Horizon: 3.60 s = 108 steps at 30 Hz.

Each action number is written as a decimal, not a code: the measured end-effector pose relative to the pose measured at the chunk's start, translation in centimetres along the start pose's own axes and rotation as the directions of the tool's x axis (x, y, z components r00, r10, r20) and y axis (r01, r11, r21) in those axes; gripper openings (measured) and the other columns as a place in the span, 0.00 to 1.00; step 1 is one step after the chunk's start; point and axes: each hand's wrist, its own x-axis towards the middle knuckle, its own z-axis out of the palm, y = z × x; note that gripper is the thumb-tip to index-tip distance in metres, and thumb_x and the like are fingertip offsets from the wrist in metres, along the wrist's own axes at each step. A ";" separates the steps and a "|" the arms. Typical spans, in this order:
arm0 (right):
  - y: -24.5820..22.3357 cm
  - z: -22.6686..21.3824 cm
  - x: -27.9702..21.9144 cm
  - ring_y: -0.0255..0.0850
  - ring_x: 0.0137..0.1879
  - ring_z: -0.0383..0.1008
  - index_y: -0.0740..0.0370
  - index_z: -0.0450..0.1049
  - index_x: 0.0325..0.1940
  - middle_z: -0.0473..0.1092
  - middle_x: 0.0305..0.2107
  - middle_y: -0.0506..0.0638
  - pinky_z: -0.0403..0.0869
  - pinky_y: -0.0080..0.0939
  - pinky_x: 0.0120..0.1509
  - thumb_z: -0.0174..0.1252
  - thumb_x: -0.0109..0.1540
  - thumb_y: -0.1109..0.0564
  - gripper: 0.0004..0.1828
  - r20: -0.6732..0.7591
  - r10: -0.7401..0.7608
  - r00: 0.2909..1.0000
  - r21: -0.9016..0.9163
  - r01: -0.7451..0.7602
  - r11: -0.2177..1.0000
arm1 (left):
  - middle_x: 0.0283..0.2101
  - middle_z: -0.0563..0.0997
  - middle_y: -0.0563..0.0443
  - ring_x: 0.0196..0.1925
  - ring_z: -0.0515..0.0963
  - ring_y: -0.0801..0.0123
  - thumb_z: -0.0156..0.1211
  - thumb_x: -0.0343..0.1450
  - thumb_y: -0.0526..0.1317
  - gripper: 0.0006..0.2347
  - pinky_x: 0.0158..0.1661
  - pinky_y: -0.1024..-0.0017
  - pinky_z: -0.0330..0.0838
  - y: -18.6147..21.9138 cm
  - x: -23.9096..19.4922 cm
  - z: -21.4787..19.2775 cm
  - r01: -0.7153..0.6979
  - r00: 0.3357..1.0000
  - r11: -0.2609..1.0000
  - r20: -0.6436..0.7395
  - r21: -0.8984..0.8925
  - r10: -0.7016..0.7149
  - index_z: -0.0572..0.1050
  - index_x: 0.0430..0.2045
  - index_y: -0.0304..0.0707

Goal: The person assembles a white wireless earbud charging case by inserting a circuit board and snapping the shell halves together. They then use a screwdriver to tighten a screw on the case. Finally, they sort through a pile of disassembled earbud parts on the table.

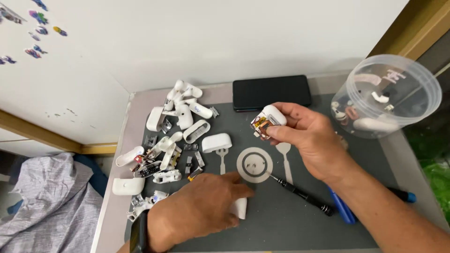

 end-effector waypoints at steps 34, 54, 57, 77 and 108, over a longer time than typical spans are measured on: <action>-0.1 1.4 -2.0 0.52 0.32 0.77 0.65 0.71 0.64 0.77 0.39 0.62 0.77 0.43 0.39 0.59 0.58 0.68 0.28 -0.087 -0.053 0.995 0.125 0.063 0.990 | 0.48 0.80 0.31 0.39 0.83 0.51 0.51 0.75 0.35 0.20 0.32 0.68 0.77 -2.7 2.4 -0.9 -0.585 0.805 -0.158 -0.546 -0.796 -0.232 0.68 0.63 0.29; -1.3 1.6 -2.4 0.53 0.32 0.78 0.67 0.72 0.65 0.78 0.36 0.63 0.77 0.43 0.37 0.60 0.57 0.68 0.30 -0.131 -0.033 0.991 0.106 0.047 0.993 | 0.62 0.79 0.36 0.55 0.81 0.57 0.62 0.66 0.26 0.10 0.43 0.70 0.81 -0.7 2.4 -0.9 -0.715 0.649 -0.059 -0.630 -0.697 -0.426 0.82 0.41 0.28; 0.0 1.3 -1.8 0.50 0.30 0.77 0.67 0.72 0.64 0.78 0.36 0.62 0.75 0.39 0.35 0.60 0.57 0.69 0.29 -0.128 -0.093 0.987 0.160 0.113 0.981 | 0.62 0.78 0.36 0.56 0.79 0.59 0.65 0.67 0.26 0.12 0.45 0.69 0.82 -1.0 2.9 -0.1 -0.761 0.611 -0.028 -0.703 -0.648 -0.364 0.81 0.43 0.35; -1.5 1.8 -3.5 0.32 0.36 0.81 0.53 0.84 0.59 0.86 0.36 0.47 0.75 0.30 0.38 0.72 0.53 0.61 0.29 0.384 0.464 0.798 -0.624 -0.146 0.768 | 0.58 0.75 0.44 0.57 0.79 0.59 0.62 0.66 0.21 0.13 0.54 0.67 0.74 -2.1 1.7 -0.8 -0.832 0.528 0.100 -0.834 -0.546 -0.158 0.77 0.34 0.45; 2.8 1.4 -3.8 0.41 0.17 0.64 0.56 0.70 0.32 0.62 0.14 0.46 0.61 0.44 0.22 0.61 0.59 0.63 0.06 0.553 -0.660 0.508 -0.679 0.734 -0.005 | 0.53 0.79 0.49 0.40 0.74 0.80 0.57 0.71 0.25 0.12 0.35 0.80 0.66 0.2 2.7 0.8 -0.715 0.527 0.471 -0.841 -0.516 -0.120 0.78 0.35 0.50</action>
